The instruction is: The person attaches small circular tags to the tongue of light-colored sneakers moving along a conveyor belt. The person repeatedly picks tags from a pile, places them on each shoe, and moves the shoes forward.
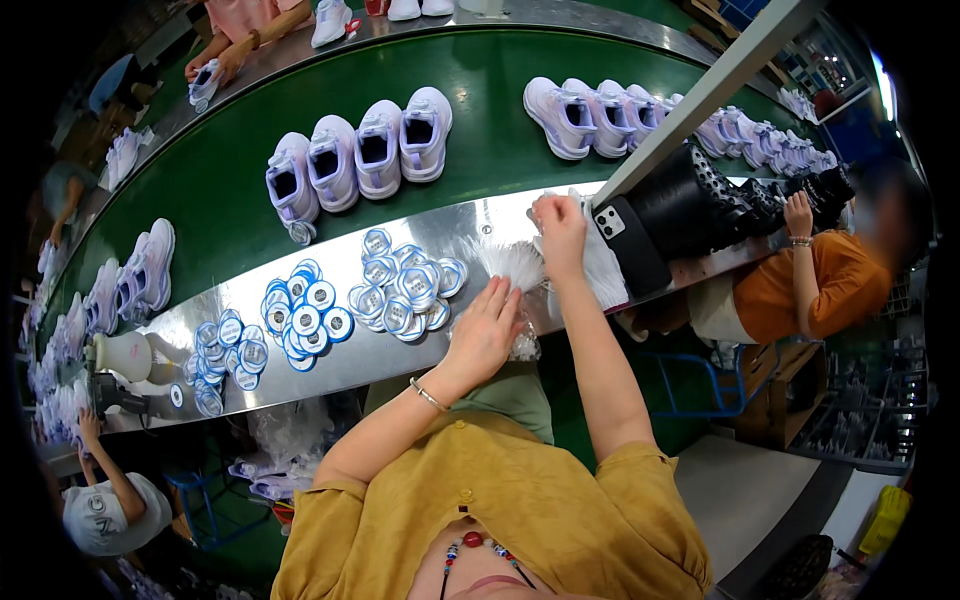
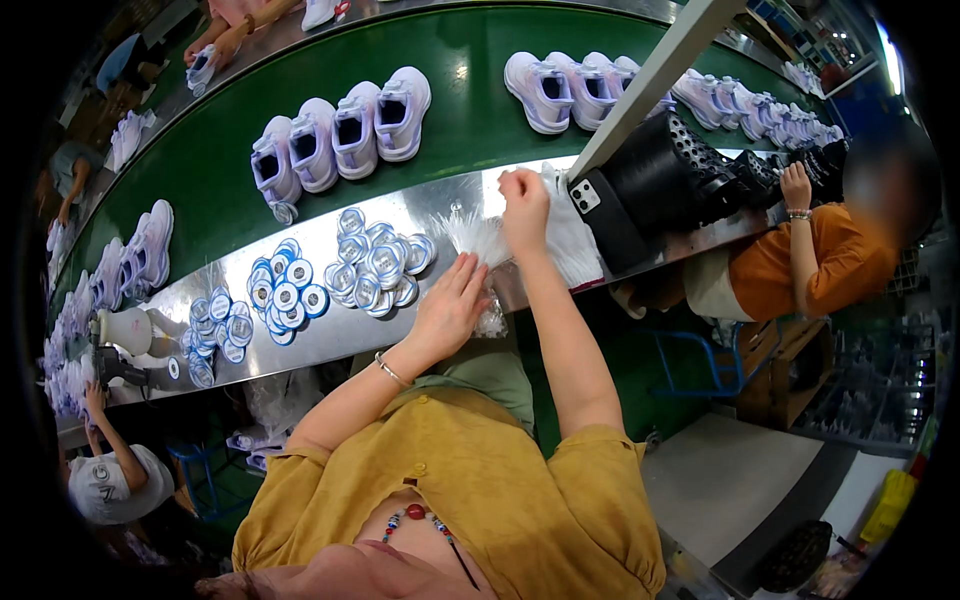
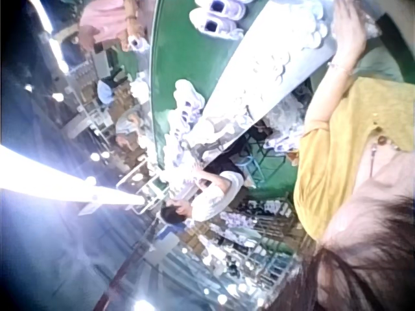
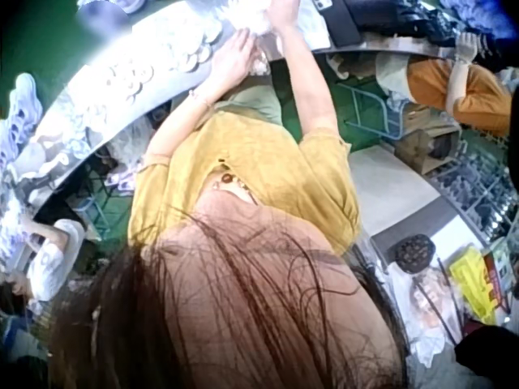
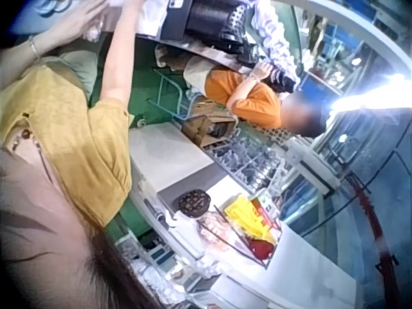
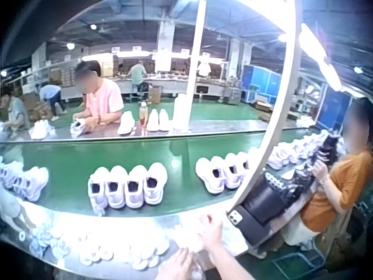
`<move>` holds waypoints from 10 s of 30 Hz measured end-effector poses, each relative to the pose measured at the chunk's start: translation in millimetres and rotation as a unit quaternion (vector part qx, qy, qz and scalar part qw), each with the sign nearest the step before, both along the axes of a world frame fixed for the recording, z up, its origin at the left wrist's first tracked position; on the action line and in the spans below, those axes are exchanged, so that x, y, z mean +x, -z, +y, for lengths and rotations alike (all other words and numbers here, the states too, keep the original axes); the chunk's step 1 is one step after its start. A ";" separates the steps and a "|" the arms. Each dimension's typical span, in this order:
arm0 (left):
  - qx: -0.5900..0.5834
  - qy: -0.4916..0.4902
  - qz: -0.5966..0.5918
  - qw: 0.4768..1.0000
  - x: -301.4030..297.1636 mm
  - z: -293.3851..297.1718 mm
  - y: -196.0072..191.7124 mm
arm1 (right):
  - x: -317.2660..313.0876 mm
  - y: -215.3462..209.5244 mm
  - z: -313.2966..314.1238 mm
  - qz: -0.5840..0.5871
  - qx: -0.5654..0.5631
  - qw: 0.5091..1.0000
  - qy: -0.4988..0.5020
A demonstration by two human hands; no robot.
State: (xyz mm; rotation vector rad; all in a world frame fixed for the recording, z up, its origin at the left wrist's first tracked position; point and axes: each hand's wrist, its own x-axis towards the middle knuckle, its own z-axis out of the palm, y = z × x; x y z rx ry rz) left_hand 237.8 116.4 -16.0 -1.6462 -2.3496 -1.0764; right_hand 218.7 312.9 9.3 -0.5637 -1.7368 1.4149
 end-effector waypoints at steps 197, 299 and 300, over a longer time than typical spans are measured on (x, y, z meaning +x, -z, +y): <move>0.261 -0.208 -0.438 0.835 -221.3 -69.3 -70.0 | -190.2 -29.8 -115.6 -0.058 -0.075 0.905 -0.414; 0.166 -0.141 -0.543 0.811 13.5 37.7 -69.5 | 78.6 -36.2 -8.9 -0.131 -0.145 0.932 -0.306; 0.147 -0.153 -0.520 0.827 15.0 38.1 -69.5 | 79.5 -36.5 -8.1 -0.146 -0.117 0.935 -0.301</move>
